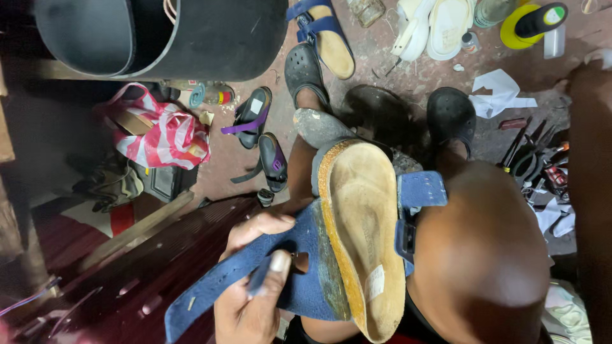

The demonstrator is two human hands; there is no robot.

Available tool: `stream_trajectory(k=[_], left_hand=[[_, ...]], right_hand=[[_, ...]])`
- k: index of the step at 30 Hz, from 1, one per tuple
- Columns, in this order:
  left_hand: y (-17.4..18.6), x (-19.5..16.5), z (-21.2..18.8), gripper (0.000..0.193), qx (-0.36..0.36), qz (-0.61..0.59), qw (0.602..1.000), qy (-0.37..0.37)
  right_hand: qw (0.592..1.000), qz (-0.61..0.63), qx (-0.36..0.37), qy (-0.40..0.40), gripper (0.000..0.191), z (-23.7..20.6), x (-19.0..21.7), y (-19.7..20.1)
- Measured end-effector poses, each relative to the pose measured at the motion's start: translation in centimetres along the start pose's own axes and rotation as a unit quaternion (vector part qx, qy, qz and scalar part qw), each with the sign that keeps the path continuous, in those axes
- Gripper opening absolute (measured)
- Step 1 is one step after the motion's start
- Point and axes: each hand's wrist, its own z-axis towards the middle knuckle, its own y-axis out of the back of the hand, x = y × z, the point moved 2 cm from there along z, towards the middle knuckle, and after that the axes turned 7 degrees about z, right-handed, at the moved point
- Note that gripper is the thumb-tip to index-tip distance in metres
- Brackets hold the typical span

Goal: The person holds a blue sandal and presses the strap edges to the cork footbed, then uses a small brush to clean the sole. They apply glue from a squeeze bottle along the strap-to-footbed seam and press the strap down to bond it.

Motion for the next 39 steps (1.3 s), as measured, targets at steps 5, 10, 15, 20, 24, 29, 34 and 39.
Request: stream_trajectory(k=[5,10,15,20,24,29,34,39], left_hand=[[-0.6,-0.2,0.3,0.028,-0.054,-0.088,0.992,0.077],[0.0,-1.8,-1.4,0.03,-0.04,-0.026,0.999,-0.019],[2.2,-3.6,-4.9,0.034,-0.026,0.106,0.989,-0.095],[3.4,-2.9,-5.7,0.047,0.068,-0.076,0.987,-0.125],[3.9,-0.5,-5.2,0.049,0.118,-0.102,0.974,-0.163],[4.7,1.1,-5.8,0.083,0.228,-0.195,0.938,-0.176],[5.2,0.7,-4.9,0.088,0.23,-0.153,0.919,-0.28],[5.9,2.1,-4.3,0.092,0.292,-0.239,0.91,-0.171]], right_hand=[[0.992,0.125,0.01,0.023,0.035,-0.4,0.3,0.4],[0.909,0.409,0.041,0.069,0.033,-4.5,1.7,3.7],[0.863,0.455,0.111,0.191,0.025,-14.5,4.3,10.9],[0.812,0.483,0.165,0.282,0.019,-29.2,8.3,19.5],[0.852,0.375,0.179,0.318,0.013,-38.9,11.5,23.4],[0.852,0.337,0.237,0.324,0.032,-44.2,14.6,25.5],[0.847,0.295,0.264,0.354,0.034,-44.9,16.5,27.4],[0.829,0.236,0.313,0.399,0.031,-45.2,18.0,28.6]])
